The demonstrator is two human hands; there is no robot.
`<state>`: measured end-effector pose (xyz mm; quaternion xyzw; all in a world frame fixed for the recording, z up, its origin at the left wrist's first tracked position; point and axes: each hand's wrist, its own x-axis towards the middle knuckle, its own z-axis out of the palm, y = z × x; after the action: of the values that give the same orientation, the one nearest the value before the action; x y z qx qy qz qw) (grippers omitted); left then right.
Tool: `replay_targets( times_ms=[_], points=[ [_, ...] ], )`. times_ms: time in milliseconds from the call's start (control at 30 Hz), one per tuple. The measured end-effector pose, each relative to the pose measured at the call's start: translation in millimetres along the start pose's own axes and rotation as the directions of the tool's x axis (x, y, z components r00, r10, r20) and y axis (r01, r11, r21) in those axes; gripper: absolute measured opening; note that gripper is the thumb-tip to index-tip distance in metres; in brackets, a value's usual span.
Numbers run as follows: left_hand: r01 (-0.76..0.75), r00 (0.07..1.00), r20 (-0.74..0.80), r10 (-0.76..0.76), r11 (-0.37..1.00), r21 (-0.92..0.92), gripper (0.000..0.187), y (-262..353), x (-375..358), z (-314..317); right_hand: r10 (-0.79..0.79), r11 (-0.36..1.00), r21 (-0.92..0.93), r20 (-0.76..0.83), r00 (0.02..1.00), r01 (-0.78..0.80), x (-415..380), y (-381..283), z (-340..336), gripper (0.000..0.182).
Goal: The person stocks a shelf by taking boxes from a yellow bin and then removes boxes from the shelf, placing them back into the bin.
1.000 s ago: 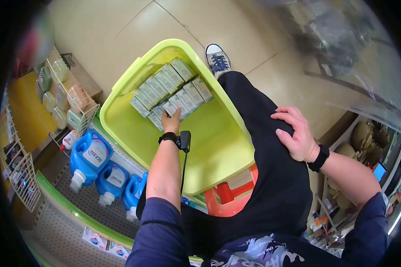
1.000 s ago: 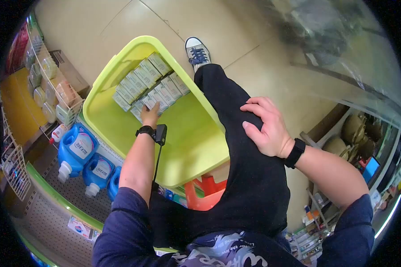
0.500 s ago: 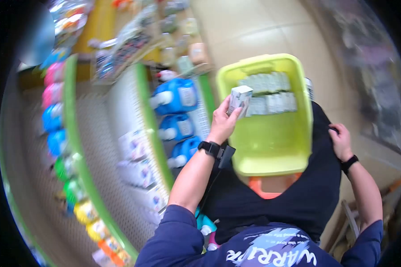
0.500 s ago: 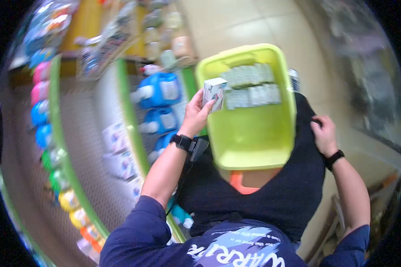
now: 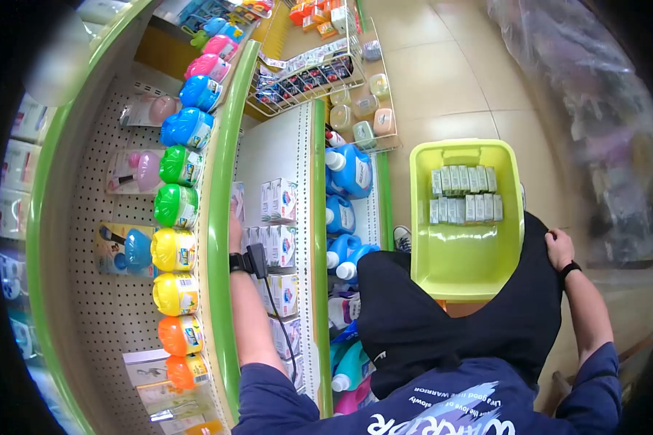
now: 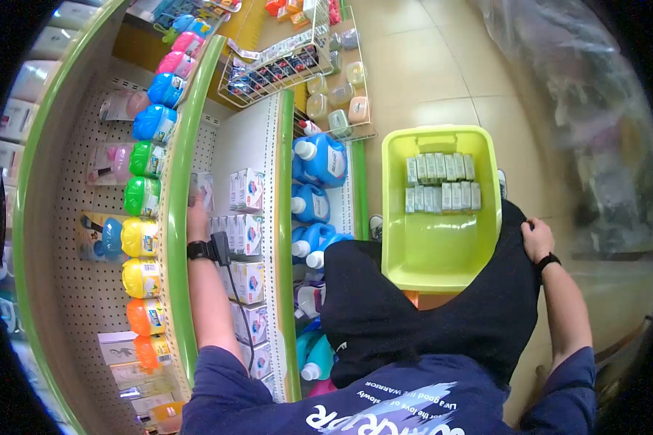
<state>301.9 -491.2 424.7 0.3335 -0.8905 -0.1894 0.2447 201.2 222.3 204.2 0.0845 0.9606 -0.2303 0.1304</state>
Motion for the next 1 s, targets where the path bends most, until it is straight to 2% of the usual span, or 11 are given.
replay_targets(
  times_ms=[67,100,200,300,333,400,633,700,1000],
  points=[
    [0.114,0.993,0.007,-0.115,0.974,-0.193,0.05,-51.5,15.5,30.2,0.008,1.0,-0.004,-0.008,1.0,-0.008,-2.6,-0.8,-2.9,0.039],
    [0.114,0.993,0.009,-0.114,0.973,-0.202,0.05,-53.8,16.9,38.4,-0.003,1.0,0.001,-0.015,1.0,0.003,-3.7,-0.4,-3.1,0.038],
    [0.108,0.993,0.045,-0.105,0.992,-0.07,0.045,-65.3,20.3,53.8,-0.003,1.0,0.027,-0.022,1.0,0.004,-0.9,1.1,-2.0,0.037],
    [0.295,0.933,0.237,-0.27,0.953,-0.076,0.036,-68.7,25.4,59.5,0.003,0.998,0.056,-0.014,1.0,-0.003,6.4,0.2,-1.7,0.036],
    [0.295,0.933,0.237,-0.273,0.953,-0.063,0.036,-65.6,25.1,58.0,0.004,0.998,0.06,-0.01,1.0,-0.004,9.6,1.2,-1.3,0.035],
    [0.301,0.928,0.274,-0.251,0.94,-0.158,0.032,-59.5,23.7,55.5,-0.012,0.997,0.071,0.001,1.0,0.012,14.6,0.5,-0.8,0.035],
    [0.244,0.947,0.242,-0.212,0.964,-0.108,0.031,-64.7,26.3,66.1,-0.064,0.996,0.067,0.039,0.997,0.061,25.5,-2.1,-4.0,0.035],
    [0.248,0.953,0.225,-0.205,0.952,-0.18,0.031,-64.8,28.5,67.6,-0.052,0.996,0.078,0.046,0.998,0.049,24.0,-2.3,-3.0,0.035],
    [0.238,0.957,0.205,-0.204,0.958,-0.159,0.032,-54.8,27.3,71.8,-0.064,0.994,0.088,0.011,0.998,0.063,19.2,-7.8,-5.8,0.035]
  ],
)
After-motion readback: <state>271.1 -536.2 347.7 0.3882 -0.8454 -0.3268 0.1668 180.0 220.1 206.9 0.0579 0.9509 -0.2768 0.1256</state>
